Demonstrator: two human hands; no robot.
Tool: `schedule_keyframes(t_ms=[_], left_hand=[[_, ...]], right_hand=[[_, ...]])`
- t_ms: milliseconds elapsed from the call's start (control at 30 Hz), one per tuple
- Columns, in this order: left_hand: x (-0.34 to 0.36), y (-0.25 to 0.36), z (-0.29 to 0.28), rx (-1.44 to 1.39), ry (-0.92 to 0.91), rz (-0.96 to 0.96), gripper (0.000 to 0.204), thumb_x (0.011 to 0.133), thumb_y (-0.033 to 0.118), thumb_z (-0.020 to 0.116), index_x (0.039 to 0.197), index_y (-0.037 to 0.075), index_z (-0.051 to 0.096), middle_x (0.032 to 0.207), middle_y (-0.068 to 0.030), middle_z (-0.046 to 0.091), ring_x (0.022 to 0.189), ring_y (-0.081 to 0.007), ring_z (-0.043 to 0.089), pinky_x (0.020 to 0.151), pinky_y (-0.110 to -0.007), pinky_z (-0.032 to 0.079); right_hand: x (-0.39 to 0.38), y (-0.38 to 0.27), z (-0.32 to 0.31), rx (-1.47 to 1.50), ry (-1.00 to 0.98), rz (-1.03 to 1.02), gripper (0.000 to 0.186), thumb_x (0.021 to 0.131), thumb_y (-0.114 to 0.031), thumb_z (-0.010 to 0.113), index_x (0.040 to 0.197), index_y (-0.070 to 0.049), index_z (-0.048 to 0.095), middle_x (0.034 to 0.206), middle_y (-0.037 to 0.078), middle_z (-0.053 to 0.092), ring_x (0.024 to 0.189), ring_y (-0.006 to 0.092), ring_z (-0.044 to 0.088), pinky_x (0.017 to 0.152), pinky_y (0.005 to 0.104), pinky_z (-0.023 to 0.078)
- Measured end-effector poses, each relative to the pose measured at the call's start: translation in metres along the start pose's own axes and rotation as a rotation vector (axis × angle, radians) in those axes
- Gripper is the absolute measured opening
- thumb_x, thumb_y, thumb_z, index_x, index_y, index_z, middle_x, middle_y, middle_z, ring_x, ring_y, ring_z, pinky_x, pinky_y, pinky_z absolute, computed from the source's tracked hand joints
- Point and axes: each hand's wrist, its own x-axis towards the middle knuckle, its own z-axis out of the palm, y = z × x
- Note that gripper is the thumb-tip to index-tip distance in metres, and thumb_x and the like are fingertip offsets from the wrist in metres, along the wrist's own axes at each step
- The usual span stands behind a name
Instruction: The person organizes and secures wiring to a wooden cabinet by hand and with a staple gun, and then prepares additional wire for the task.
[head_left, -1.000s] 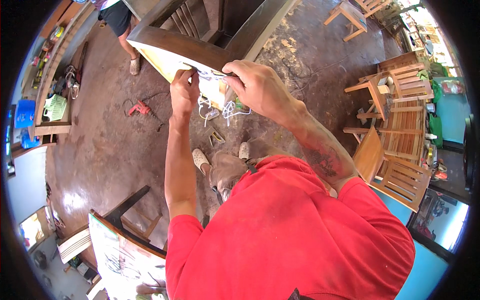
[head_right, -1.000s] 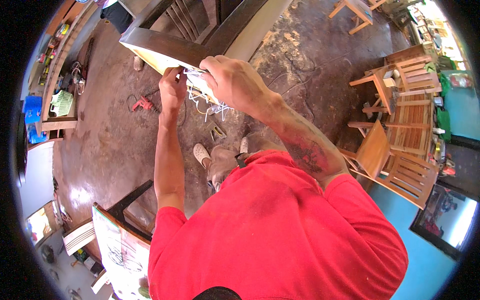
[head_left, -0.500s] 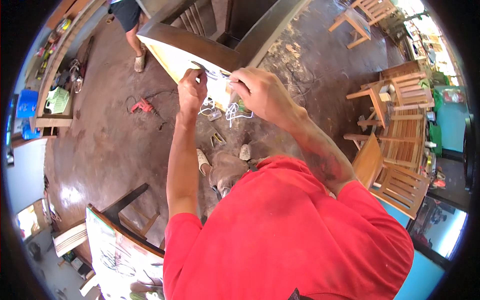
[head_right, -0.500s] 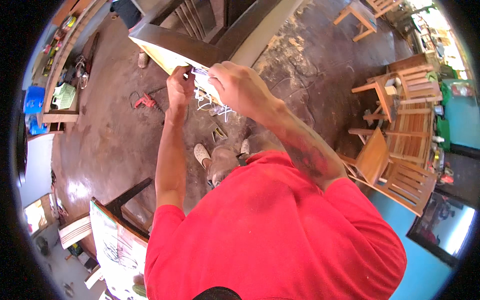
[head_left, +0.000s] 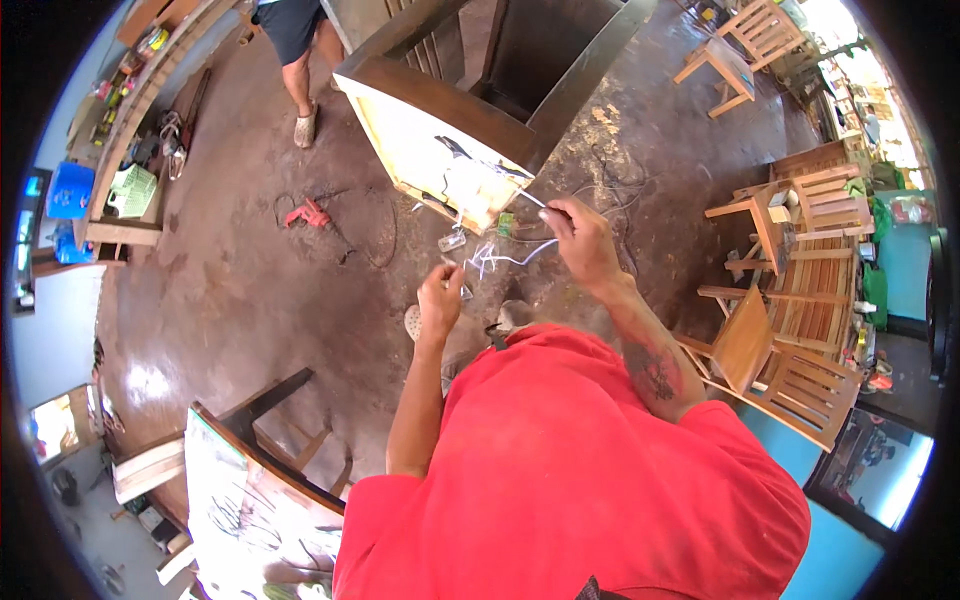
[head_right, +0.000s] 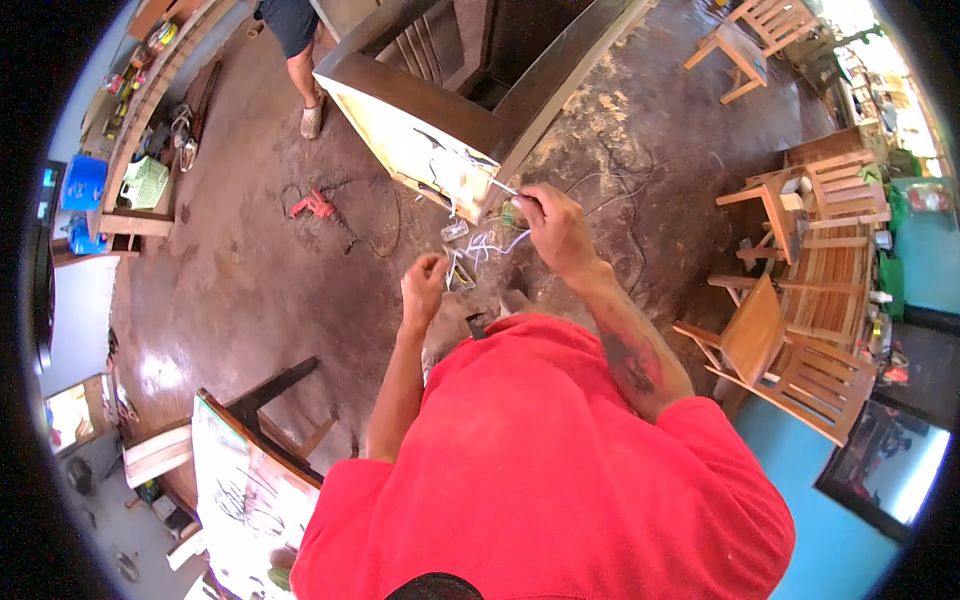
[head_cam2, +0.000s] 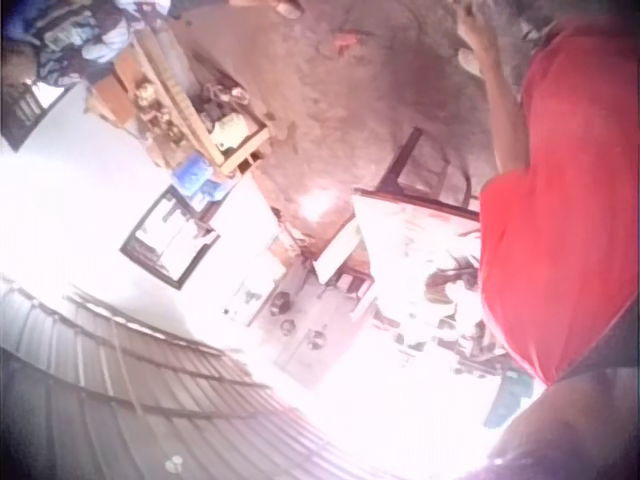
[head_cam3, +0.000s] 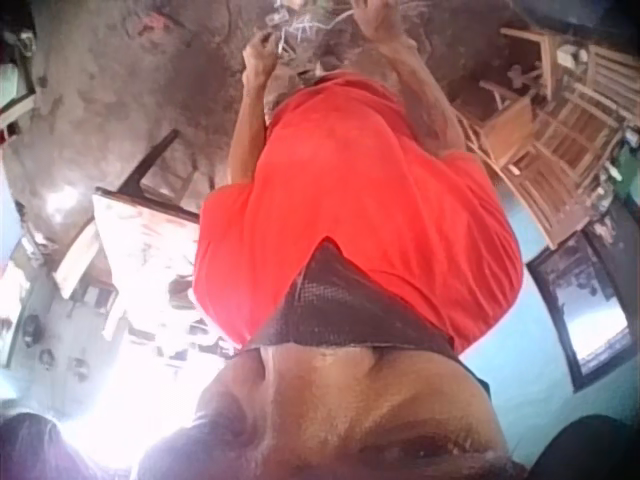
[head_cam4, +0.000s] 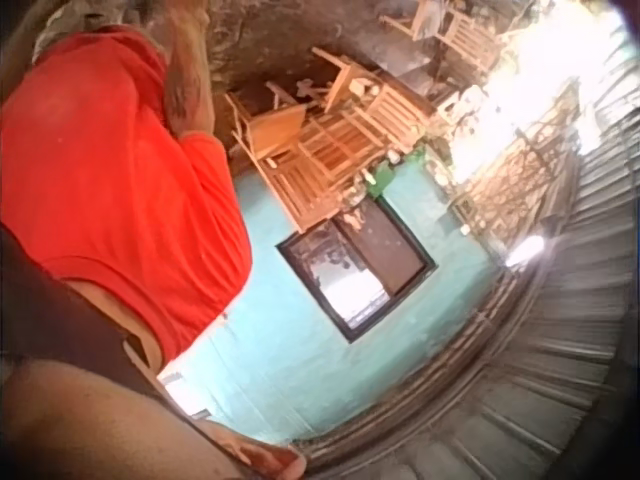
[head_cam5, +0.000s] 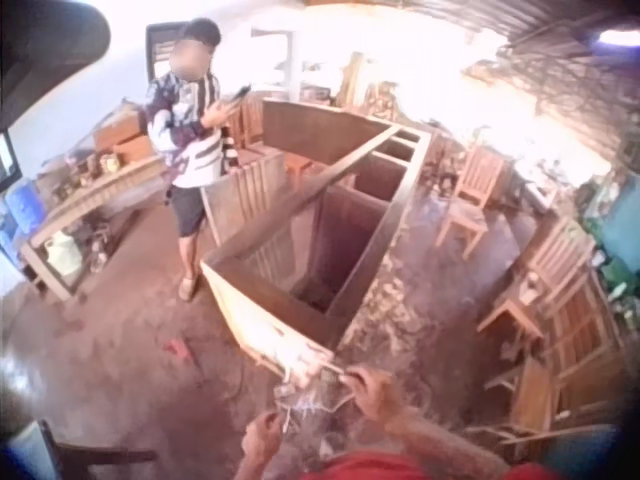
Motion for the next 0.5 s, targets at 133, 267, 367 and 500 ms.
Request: schedule_keyframes(t_ms=[133,267,367,500], left_hand=[[-0.018,0.003,-0.035,0.043,-0.092,-0.006,0.026,0.098,0.021,0.072,0.112,0.0,0.076,0.095,-0.0111,0.079,0.082,-0.0167,0.073,0.076,-0.033,0.057],[0.0,0.017,-0.068,-0.044,-0.135,-0.016,0.022,0.095,0.016,0.075,0.11,0.001,0.076,0.099,-0.0141,0.076,0.081,-0.0201,0.071,0.073,-0.035,0.056],[0.024,0.065,-0.086,-0.038,-0.171,0.156,0.022,0.096,0.015,0.075,0.112,0.0,0.075,0.102,-0.0148,0.075,0.078,-0.0192,0.069,0.07,-0.035,0.055],[0.063,0.127,-0.07,-0.133,-0.11,0.517,0.022,0.1,0.014,0.073,0.119,0.002,0.074,0.096,-0.0139,0.073,0.072,-0.0197,0.066,0.066,-0.034,0.053]], right_hand=[[0.0,-0.015,-0.002,-0.022,0.114,0.051,0.012,0.097,-0.011,0.072,0.104,-0.001,0.071,0.096,0.018,0.072,0.083,0.0373,0.07,0.074,0.0423,0.056],[0.011,-0.042,0.004,-0.096,0.265,0.031,0.012,0.096,-0.011,0.072,0.104,-0.002,0.072,0.096,0.017,0.07,0.082,0.0359,0.069,0.073,0.0418,0.055],[0.02,-0.048,0.008,-0.194,0.303,-0.057,0.012,0.095,-0.012,0.074,0.102,-0.003,0.073,0.095,0.015,0.069,0.084,0.0344,0.069,0.073,0.0426,0.055],[0.026,-0.058,0.004,-0.312,0.259,0.072,0.012,0.093,-0.018,0.075,0.101,-0.009,0.076,0.09,0.012,0.067,0.084,0.0336,0.07,0.073,0.044,0.055]])
